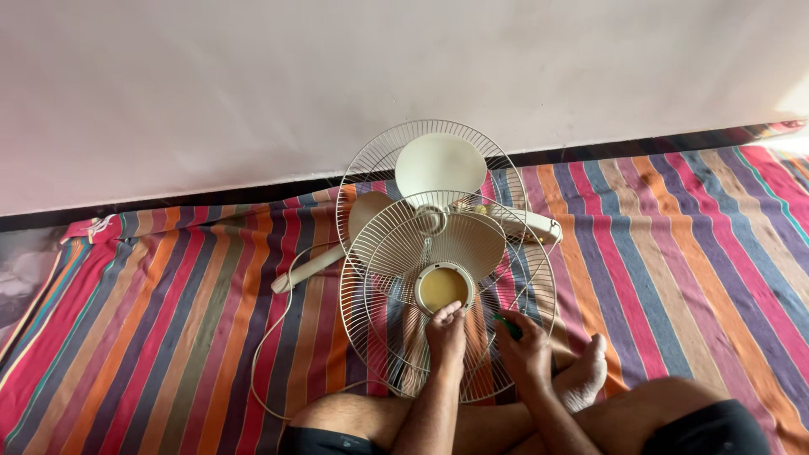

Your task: The person disassembles a white electric fan by removing the front grill, unscrewing the central hub cap, and detaching the fan blades. They use a screwdriver to loosen the screws and separate the components, leaving the fan partially disassembled on the floor.

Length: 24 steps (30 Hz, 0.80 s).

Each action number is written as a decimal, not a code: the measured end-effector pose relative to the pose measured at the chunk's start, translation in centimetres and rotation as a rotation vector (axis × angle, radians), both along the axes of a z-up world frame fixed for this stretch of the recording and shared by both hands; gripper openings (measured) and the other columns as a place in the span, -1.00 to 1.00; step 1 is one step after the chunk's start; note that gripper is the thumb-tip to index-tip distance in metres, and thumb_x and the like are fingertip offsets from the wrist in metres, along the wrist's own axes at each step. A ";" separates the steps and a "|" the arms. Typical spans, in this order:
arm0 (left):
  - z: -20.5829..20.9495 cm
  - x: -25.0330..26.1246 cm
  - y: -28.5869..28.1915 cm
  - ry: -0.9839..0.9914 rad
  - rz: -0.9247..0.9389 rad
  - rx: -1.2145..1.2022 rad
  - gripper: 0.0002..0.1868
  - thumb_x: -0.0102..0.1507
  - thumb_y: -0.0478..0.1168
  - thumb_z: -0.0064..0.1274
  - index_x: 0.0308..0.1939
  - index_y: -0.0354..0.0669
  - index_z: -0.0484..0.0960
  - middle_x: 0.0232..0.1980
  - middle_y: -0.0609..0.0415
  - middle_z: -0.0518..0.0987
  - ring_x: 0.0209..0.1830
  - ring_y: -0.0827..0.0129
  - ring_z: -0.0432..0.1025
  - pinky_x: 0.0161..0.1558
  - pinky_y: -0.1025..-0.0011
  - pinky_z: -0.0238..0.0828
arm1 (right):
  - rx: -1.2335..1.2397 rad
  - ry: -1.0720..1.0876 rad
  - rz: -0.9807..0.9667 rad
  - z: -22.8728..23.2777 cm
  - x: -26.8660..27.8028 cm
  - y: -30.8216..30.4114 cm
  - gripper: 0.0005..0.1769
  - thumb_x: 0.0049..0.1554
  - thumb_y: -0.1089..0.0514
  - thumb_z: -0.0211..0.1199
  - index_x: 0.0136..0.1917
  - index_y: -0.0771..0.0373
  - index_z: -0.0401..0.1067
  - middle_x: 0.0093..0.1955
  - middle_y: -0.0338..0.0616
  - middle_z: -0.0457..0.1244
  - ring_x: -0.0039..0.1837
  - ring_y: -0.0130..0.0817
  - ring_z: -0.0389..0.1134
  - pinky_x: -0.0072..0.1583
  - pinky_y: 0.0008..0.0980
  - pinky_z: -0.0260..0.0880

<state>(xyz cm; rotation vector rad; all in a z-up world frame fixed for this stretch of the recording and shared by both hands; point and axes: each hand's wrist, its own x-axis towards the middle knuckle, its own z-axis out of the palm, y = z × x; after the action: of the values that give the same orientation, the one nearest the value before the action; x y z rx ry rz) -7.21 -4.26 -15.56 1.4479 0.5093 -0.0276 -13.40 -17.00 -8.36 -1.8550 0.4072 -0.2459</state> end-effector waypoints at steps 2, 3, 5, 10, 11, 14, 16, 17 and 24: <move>0.5 -0.2 0.0 0.001 -0.021 -0.064 -0.69 0.29 -0.26 0.10 0.10 -0.30 0.64 -0.01 -0.05 0.69 -0.04 0.36 0.60 0.05 0.40 0.58 | -0.136 0.003 -0.037 0.7 -0.5 0.1 -0.68 0.10 0.12 0.38 0.12 0.26 0.58 -0.19 -0.07 0.46 -0.20 -0.40 0.44 -0.09 -0.35 0.48; 0.7 -0.4 -0.1 0.004 -0.031 -0.097 -0.69 0.29 -0.27 0.09 0.09 -0.32 0.62 -0.06 -0.08 0.69 -0.10 0.34 0.60 0.00 0.40 0.61 | -0.187 -0.063 -0.030 0.8 -0.7 0.4 -0.68 0.10 0.11 0.38 0.11 0.25 0.58 -0.15 -0.05 0.46 -0.16 -0.37 0.46 -0.06 -0.34 0.49; 1.0 -1.0 -0.1 0.085 -0.052 -0.123 -0.69 0.29 -0.28 0.09 0.10 -0.29 0.61 -0.09 -0.11 0.69 -0.18 0.34 0.55 -0.11 0.38 0.54 | -0.287 -0.195 -0.018 0.9 -1.1 0.8 -0.69 0.09 0.08 0.39 0.09 0.23 0.59 -0.07 0.00 0.45 -0.08 -0.32 0.51 0.00 -0.33 0.50; 2.7 -0.7 0.9 0.054 0.079 -0.062 -0.72 0.26 -0.31 0.09 0.05 -0.31 0.62 -0.06 -0.08 0.68 -0.14 0.37 0.60 -0.04 0.39 0.63 | -0.392 -0.162 -0.047 1.5 -1.4 1.0 -0.72 0.10 0.04 0.38 0.06 0.17 0.60 -0.06 -0.03 0.46 -0.06 -0.24 0.51 0.02 -0.30 0.49; 3.3 -0.5 1.4 0.046 0.124 -0.038 -0.73 0.27 -0.29 0.08 0.04 -0.29 0.63 -0.05 -0.06 0.68 -0.12 0.38 0.60 -0.03 0.40 0.62 | -0.424 -0.156 -0.067 1.7 -1.3 0.8 -0.73 0.11 0.03 0.38 0.06 0.16 0.60 -0.06 -0.04 0.46 -0.05 -0.23 0.50 0.02 -0.30 0.49; 5.7 -0.1 3.1 -0.007 0.212 0.040 -0.73 0.28 -0.27 0.02 0.03 -0.24 0.64 -0.01 -0.08 0.67 -0.09 0.28 0.61 -0.03 0.31 0.62 | -0.321 -0.186 -0.104 2.3 -0.8 -0.1 -0.71 0.18 0.03 0.30 0.13 0.15 0.56 -0.03 -0.04 0.45 -0.07 -0.23 0.51 0.02 -0.27 0.50; 7.7 0.6 4.4 -0.098 0.226 0.206 -0.73 0.28 -0.25 0.01 0.04 -0.21 0.63 0.05 -0.09 0.64 -0.02 0.22 0.57 0.03 0.24 0.58 | -0.361 -0.320 -0.072 2.9 0.2 -1.2 -0.72 0.24 0.06 0.24 0.19 0.17 0.51 0.03 -0.02 0.43 -0.01 -0.19 0.50 0.03 -0.26 0.51; 8.6 1.0 5.3 -0.162 0.221 0.346 -0.73 0.28 -0.24 0.01 0.04 -0.20 0.63 0.09 -0.09 0.61 0.04 0.22 0.53 0.09 0.22 0.52 | -0.381 -0.388 -0.057 3.1 0.7 -2.0 -0.72 0.27 0.08 0.20 0.21 0.18 0.48 0.06 -0.01 0.42 0.02 -0.17 0.50 0.04 -0.25 0.51; 10.2 4.3 17.3 -0.031 0.314 1.218 -0.30 0.17 -0.09 0.25 0.32 -0.16 0.30 0.38 -0.24 0.36 0.43 -0.16 0.26 0.30 -0.14 0.25 | -0.460 -0.166 -0.082 4.0 5.2 -8.4 -0.67 0.20 0.04 0.27 0.16 0.25 0.38 0.02 0.04 0.42 0.03 -0.05 0.49 0.08 -0.10 0.48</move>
<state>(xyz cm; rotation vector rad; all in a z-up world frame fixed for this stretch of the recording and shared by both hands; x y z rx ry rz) -2.88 13.07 -5.37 2.5129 0.7746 0.6553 -8.23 -25.40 -4.37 -2.2473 0.3301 -0.5845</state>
